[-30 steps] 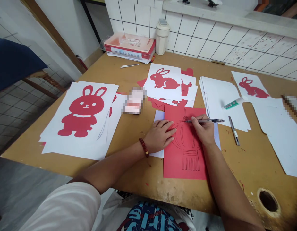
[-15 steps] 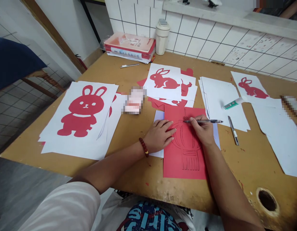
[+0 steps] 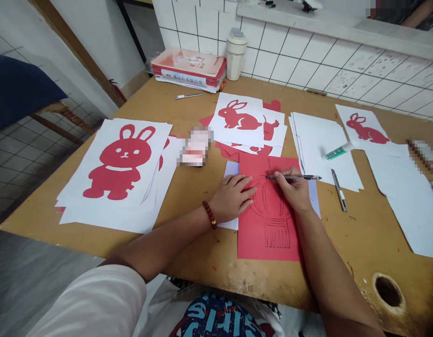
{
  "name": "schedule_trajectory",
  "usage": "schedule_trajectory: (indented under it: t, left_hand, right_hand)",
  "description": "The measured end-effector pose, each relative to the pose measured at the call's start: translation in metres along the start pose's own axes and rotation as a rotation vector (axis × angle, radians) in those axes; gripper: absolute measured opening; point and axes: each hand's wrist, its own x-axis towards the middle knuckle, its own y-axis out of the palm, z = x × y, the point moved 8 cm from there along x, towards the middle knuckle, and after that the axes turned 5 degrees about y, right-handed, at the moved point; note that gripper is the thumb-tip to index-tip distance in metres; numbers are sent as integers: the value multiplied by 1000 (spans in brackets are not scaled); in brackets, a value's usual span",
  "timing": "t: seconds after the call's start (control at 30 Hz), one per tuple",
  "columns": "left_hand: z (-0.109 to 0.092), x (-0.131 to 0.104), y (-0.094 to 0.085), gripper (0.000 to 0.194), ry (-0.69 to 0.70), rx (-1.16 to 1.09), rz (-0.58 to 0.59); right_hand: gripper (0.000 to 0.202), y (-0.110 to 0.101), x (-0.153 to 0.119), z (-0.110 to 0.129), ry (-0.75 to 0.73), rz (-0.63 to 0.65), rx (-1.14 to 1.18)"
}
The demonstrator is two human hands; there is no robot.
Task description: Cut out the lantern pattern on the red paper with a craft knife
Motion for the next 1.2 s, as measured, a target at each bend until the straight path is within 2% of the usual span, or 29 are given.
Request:
schedule_trajectory:
  t: [0.4, 0.83, 1.2]
  left_hand:
    - [0, -1, 0, 37, 7, 27, -5]
    - [-1, 0, 1, 36, 6, 37, -12]
    - [-1, 0, 1, 36, 15, 52, -20]
  right_hand:
    - [34, 2, 1, 0, 9, 40, 29]
    - [26, 4, -1, -2, -11, 81, 32]
    - [27, 5, 0, -4, -28, 94, 0]
